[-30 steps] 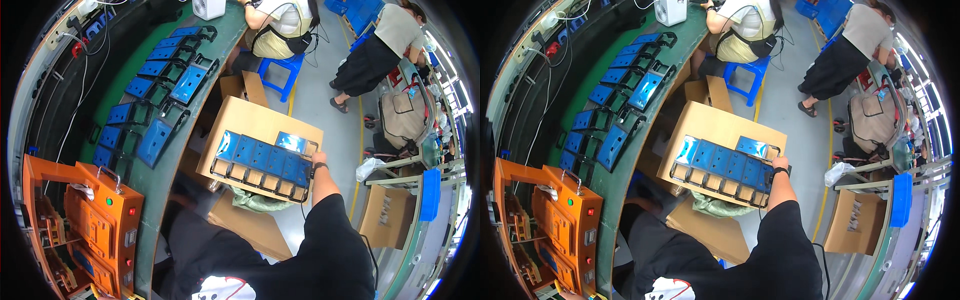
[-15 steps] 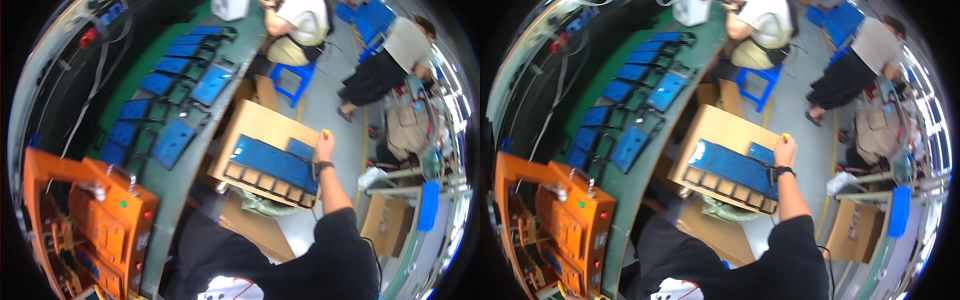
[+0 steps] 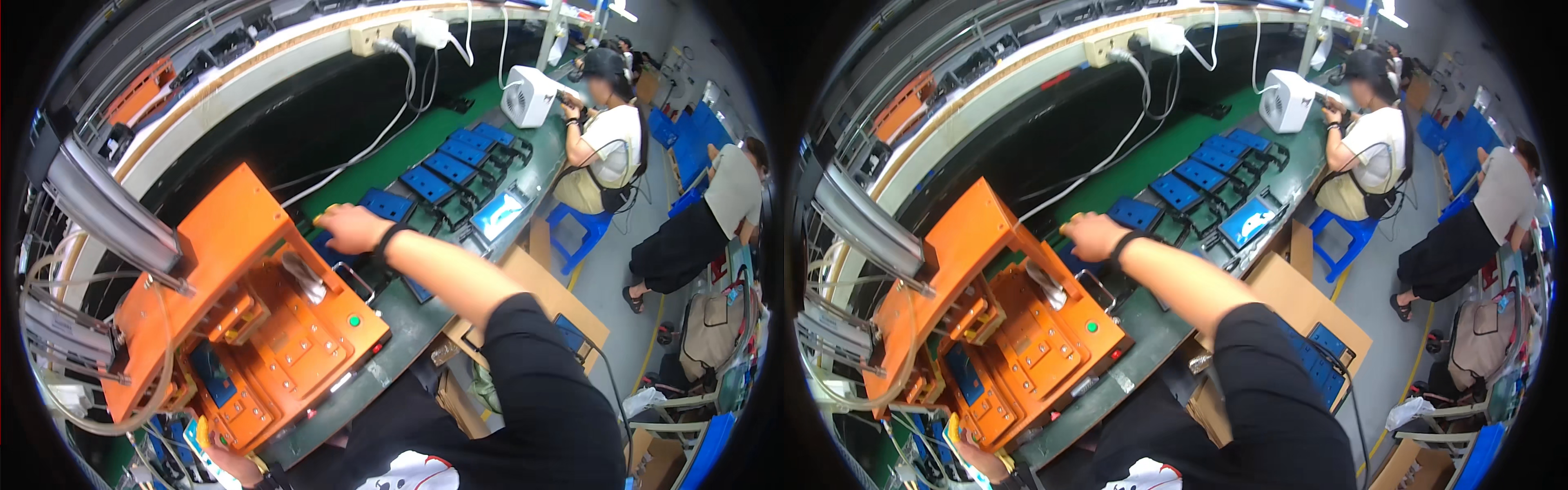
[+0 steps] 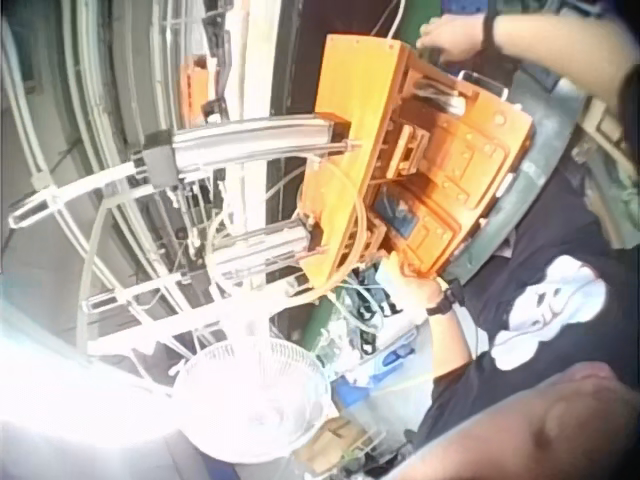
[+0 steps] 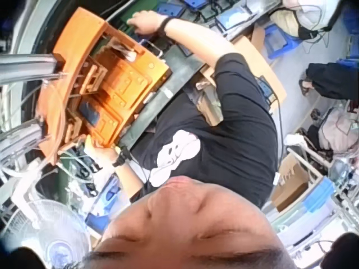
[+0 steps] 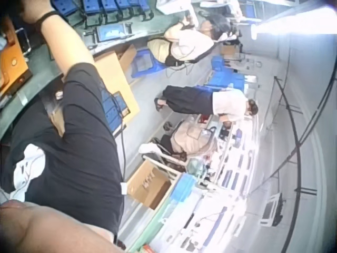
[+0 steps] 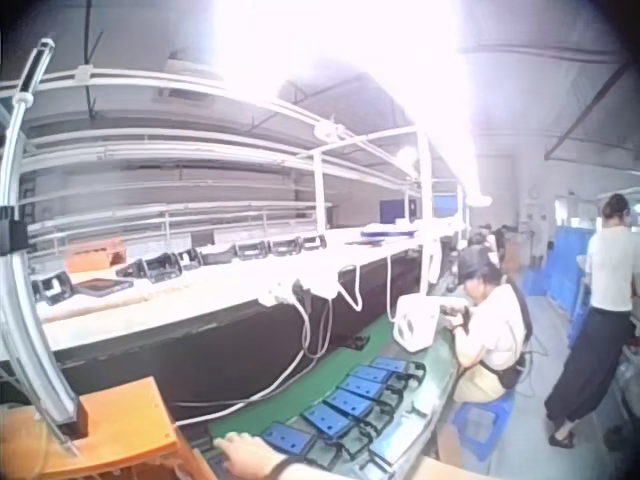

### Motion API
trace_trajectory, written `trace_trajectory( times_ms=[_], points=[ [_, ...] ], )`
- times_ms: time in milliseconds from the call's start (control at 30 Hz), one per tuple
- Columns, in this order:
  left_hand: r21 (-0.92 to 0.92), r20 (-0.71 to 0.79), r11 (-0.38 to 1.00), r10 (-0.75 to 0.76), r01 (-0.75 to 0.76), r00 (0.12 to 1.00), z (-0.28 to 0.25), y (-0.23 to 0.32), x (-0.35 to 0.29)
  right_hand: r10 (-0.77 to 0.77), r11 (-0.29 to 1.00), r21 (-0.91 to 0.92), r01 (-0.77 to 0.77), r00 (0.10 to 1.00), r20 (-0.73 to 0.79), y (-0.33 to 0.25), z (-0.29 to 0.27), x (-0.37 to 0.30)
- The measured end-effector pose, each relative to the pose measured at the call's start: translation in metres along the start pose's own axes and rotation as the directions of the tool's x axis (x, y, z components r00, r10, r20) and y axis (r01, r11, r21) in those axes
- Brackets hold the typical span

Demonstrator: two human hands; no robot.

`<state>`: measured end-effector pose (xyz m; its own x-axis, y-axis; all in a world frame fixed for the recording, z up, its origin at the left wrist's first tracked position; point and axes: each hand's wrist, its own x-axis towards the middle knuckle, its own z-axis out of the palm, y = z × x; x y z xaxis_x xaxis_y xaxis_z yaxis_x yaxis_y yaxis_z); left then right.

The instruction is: The person folds a cardboard sheet and places it on the floor before repeatedly placing plastic components and stickers into a machine to be pressed. After each cycle, the person removes the finished component and places it onto the cardboard sheet.

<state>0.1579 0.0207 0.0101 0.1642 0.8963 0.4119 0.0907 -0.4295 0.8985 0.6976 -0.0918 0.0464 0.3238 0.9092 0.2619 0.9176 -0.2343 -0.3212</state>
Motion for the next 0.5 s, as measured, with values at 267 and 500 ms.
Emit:
trace_trajectory(
  times_ms=[267, 500],
  points=[
    [0.348, 0.102, 0.859, 0.363, -0.375, 0.926, 0.043, 0.1, -0.004, -0.143, 0.957, -0.232, 0.171, 0.98, 0.135, 0.005, 0.08, 0.103],
    [0.088, -0.01, 0.921, 0.382, -0.38, 0.924, 0.047, 0.082, 0.0, -0.329, 0.91, -0.29, 0.296, 0.941, -0.073, 0.043, 0.022, 0.047]
  ],
)
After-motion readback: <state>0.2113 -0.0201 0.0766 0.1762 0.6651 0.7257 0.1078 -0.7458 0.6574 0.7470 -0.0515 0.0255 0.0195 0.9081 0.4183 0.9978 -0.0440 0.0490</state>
